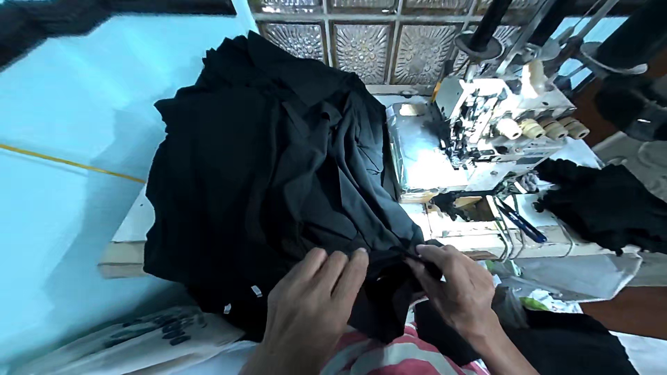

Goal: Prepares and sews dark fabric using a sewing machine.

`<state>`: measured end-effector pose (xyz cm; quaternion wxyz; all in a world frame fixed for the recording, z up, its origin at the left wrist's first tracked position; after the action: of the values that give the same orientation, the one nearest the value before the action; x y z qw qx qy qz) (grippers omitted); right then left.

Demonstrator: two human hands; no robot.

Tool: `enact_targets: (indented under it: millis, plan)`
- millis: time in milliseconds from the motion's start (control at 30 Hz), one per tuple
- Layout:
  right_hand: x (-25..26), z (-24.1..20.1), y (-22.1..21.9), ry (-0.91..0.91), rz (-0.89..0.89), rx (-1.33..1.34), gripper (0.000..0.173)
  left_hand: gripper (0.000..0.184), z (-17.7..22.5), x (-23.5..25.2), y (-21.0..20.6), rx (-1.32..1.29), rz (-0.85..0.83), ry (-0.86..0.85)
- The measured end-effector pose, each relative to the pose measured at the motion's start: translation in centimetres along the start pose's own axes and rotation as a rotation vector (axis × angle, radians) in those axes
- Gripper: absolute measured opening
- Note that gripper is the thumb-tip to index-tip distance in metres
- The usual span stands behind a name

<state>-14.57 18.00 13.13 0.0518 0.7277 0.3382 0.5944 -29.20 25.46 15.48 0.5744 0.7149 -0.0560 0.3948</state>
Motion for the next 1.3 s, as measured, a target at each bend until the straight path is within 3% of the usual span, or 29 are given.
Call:
enact_targets:
  millis: [100,200,300,400,533,633,700,867,1033,1167,1300]
  plan:
    - [-0.2,-0.4,0.1,-0.002,0.008,0.015,0.015,0.022,-1.6,-1.4,-0.1,0.003,0.039,0.144]
    - [0.2,-1.4,0.4,-0.038,0.053,0.111,0.025,0.028,-3.9,-1.5,0.0,-0.322,0.123,0.292]
    - [1.7,-0.9,0.8,-0.122,0.133,0.255,0.024,0.023,-4.1,1.8,0.8,-0.539,0.283,0.328]
    - [3.0,3.1,1.7,-0.335,0.205,0.282,0.018,0.020,-2.7,8.3,-0.3,-0.391,0.350,0.230]
    - [1.5,12.3,1.5,-0.768,0.208,0.174,0.013,0.018,-0.2,17.5,-8.9,-0.227,0.110,-0.031]
    - [-1.6,17.3,1.1,-1.023,0.208,0.284,0.017,0.015,0.8,19.0,-15.4,-0.362,-0.197,-0.079]
    - [-2.8,17.8,1.5,-1.098,0.168,0.337,0.018,0.013,1.3,19.4,-17.4,-0.414,-0.304,-0.080]
    - [-2.9,16.5,2.6,-0.958,0.118,0.432,0.012,0.018,1.9,19.8,-19.4,-0.425,-0.552,-0.035]
    - [-0.9,16.3,2.1,-0.783,0.145,0.103,0.023,0.013,0.4,20.0,-19.7,-0.432,-0.415,0.146]
    - [0.0,14.8,1.9,-0.650,0.136,-0.180,0.028,0.013,0.4,20.1,-19.7,-0.330,-0.293,0.135]
    - [0.3,13.9,1.9,-0.602,0.088,-0.299,0.033,0.014,0.1,19.6,-19.5,-0.274,-0.267,0.120]
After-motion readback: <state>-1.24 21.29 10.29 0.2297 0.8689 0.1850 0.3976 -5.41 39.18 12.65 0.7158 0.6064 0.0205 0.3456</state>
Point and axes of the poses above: each hand's wrist, its own x-axis towards the middle knuckle, its own y-axis out of the back of the hand, z = x × y, the point moved 9 cm from there along x, towards the middle knuckle, and after that the axes turned 7 degrees about x, right-handed, at the moved point
